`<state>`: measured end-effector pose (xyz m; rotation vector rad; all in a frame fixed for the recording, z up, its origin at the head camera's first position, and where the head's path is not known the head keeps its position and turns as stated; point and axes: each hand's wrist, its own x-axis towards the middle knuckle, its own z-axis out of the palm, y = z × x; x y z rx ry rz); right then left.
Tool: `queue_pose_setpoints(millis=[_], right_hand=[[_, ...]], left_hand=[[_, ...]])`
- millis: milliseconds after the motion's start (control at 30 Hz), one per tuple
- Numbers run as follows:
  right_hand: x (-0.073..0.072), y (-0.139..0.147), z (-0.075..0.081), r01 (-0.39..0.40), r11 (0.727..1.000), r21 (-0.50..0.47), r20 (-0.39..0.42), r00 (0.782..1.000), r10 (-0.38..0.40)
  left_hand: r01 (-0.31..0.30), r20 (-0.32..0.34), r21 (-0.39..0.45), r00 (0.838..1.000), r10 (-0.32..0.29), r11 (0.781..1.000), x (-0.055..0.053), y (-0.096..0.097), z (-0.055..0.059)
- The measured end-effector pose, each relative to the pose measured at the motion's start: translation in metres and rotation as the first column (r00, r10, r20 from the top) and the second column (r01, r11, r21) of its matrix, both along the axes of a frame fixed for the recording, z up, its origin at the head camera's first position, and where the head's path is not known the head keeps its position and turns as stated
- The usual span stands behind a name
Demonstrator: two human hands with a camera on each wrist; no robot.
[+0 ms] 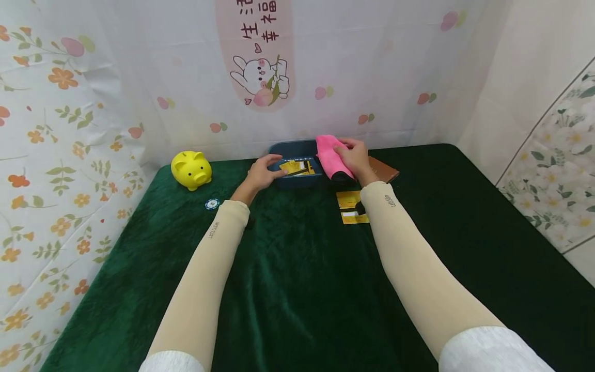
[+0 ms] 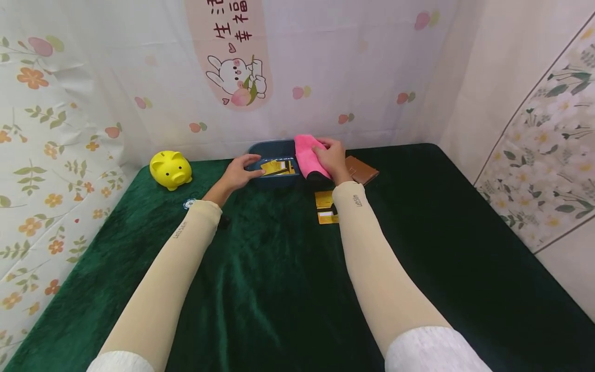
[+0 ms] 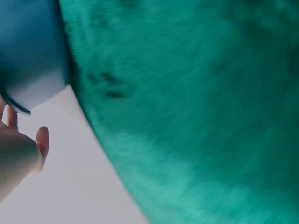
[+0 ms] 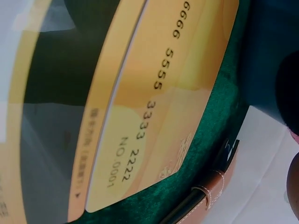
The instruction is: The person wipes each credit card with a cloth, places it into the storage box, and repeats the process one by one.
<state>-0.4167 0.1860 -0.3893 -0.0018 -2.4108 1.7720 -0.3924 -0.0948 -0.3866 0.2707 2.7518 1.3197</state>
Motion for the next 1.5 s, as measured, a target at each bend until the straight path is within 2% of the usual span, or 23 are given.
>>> queue_pose_setpoints(millis=[33,100,200,267,433,500,567,667,800,967,1067,1167,1267,1333,1400,1500], right_hand=[[0.000,0.000,0.000,-0.001,1.000,0.002,0.000,1.000,0.001],[0.000,0.001,-0.001,-0.003,1.000,-0.001,0.008,1.000,0.003],[0.000,0.002,-0.001,0.000,1.000,-0.001,0.009,1.000,0.000],[0.001,0.003,-0.001,0.007,1.000,0.000,0.008,1.000,-0.007],[0.000,0.005,-0.001,0.036,0.999,0.012,0.045,0.998,-0.037],[0.000,0.005,-0.002,0.059,0.998,-0.013,0.068,0.996,-0.058],[0.000,0.003,-0.001,0.068,0.997,-0.028,0.082,0.994,-0.065],[0.000,-0.002,0.003,0.054,0.998,-0.023,0.072,0.996,-0.052],[0.000,-0.012,0.011,0.006,0.999,0.049,0.053,0.999,-0.008],[-0.001,-0.012,0.016,0.025,0.995,0.095,0.065,0.997,-0.032],[-0.002,-0.008,0.018,0.054,0.997,0.052,0.071,0.996,-0.058],[-0.003,-0.005,0.020,0.071,0.997,-0.024,0.078,0.995,-0.069],[-0.003,-0.001,0.021,0.078,0.992,-0.097,0.105,0.992,-0.068],[-0.003,0.002,0.023,0.081,0.988,-0.134,0.121,0.991,-0.065],[-0.003,0.006,0.027,0.079,0.984,-0.158,0.132,0.989,-0.058],[-0.002,0.013,0.037,0.027,0.989,-0.143,0.119,0.993,-0.010]], left_hand=[[0.004,-0.020,-0.077,1.000,-0.005,0.997,0.001,0.001,0.004],[0.002,-0.063,-0.219,0.998,-0.016,0.976,0.004,0.005,0.010],[-0.016,-0.151,-0.320,0.988,-0.034,0.947,0.012,0.016,0.018],[-0.027,-0.205,-0.320,0.978,-0.041,0.947,0.021,0.025,0.024],[-0.019,-0.328,-0.243,0.943,-0.063,0.970,0.049,0.048,0.032],[0.008,-0.354,-0.251,0.930,-0.099,0.968,0.060,0.057,0.032],[0.041,-0.354,-0.280,0.924,-0.143,0.959,0.069,0.066,0.031],[0.076,-0.326,-0.338,0.925,-0.193,0.938,0.076,0.076,0.030],[0.131,-0.262,-0.365,0.936,-0.237,0.922,0.075,0.083,0.028],[0.191,-0.153,-0.378,0.952,-0.264,0.906,0.078,0.094,0.024],[0.227,-0.098,-0.397,0.953,-0.287,0.889,0.081,0.107,0.020],[0.290,-0.022,-0.429,0.944,-0.331,0.856,0.083,0.118,0.014],[0.350,0.078,-0.422,0.933,-0.351,0.836,0.084,0.127,0.007],[0.371,0.131,-0.409,0.928,-0.349,0.834,0.083,0.130,0.003],[0.380,0.164,-0.387,0.925,-0.343,0.840,0.083,0.132,-0.001],[0.358,0.153,-0.395,0.934,-0.323,0.846,0.081,0.132,-0.006]])
